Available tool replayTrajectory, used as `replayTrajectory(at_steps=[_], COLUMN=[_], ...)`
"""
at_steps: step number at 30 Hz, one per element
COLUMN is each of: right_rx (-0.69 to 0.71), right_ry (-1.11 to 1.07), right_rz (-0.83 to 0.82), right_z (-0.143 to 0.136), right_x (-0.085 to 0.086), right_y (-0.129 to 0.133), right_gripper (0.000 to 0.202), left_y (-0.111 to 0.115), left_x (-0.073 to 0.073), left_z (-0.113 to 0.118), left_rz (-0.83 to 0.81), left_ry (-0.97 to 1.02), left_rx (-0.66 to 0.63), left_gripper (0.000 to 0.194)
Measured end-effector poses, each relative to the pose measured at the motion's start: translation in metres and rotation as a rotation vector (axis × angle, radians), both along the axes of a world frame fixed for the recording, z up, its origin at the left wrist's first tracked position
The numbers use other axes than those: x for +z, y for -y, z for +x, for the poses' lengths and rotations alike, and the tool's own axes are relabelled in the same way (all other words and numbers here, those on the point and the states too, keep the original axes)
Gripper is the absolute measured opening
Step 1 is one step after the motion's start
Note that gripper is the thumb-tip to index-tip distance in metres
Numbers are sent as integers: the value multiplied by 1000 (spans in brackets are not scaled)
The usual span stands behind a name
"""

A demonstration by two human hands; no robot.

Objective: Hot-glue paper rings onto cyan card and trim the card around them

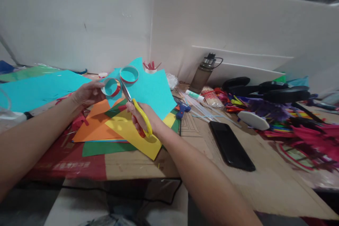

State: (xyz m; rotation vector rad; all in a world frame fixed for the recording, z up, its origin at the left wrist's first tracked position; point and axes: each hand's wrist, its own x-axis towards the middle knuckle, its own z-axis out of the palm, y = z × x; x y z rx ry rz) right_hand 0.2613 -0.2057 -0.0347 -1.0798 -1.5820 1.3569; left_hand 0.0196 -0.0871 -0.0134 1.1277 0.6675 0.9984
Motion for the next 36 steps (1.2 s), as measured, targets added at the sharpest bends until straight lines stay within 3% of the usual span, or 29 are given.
replayTrajectory(at_steps=[5,12,15,20,28,33,36], right_rx=[-24,-37,-56,-68,-32,-60,-80], right_ry=[24,47,67,121,166,177,180], right_rz=[23,51,60,69,72,111,123], right_z=[-1,0,0,2,4,4,4], right_x=[1,-3,-5,-5,0,4,7], right_y=[1,1,0,-2,-3,-6,-6], right_gripper=[42,42,43,45,46,44,44], left_y=[-7,-5,-5,-2,-5,-8,-8], left_x=[-6,-5,-4,-3,-3,-6,-7], left_z=[-4,-4,-4,-2,-3,-4,-5], left_rz=[26,37,51,45,122,152,129], left_ry=[22,-2,1,35,-37,-28,-21], left_rx=[-89,-59,-52,-40,-91,-126,-115], left_gripper=[12,33,29,4,7,19,14])
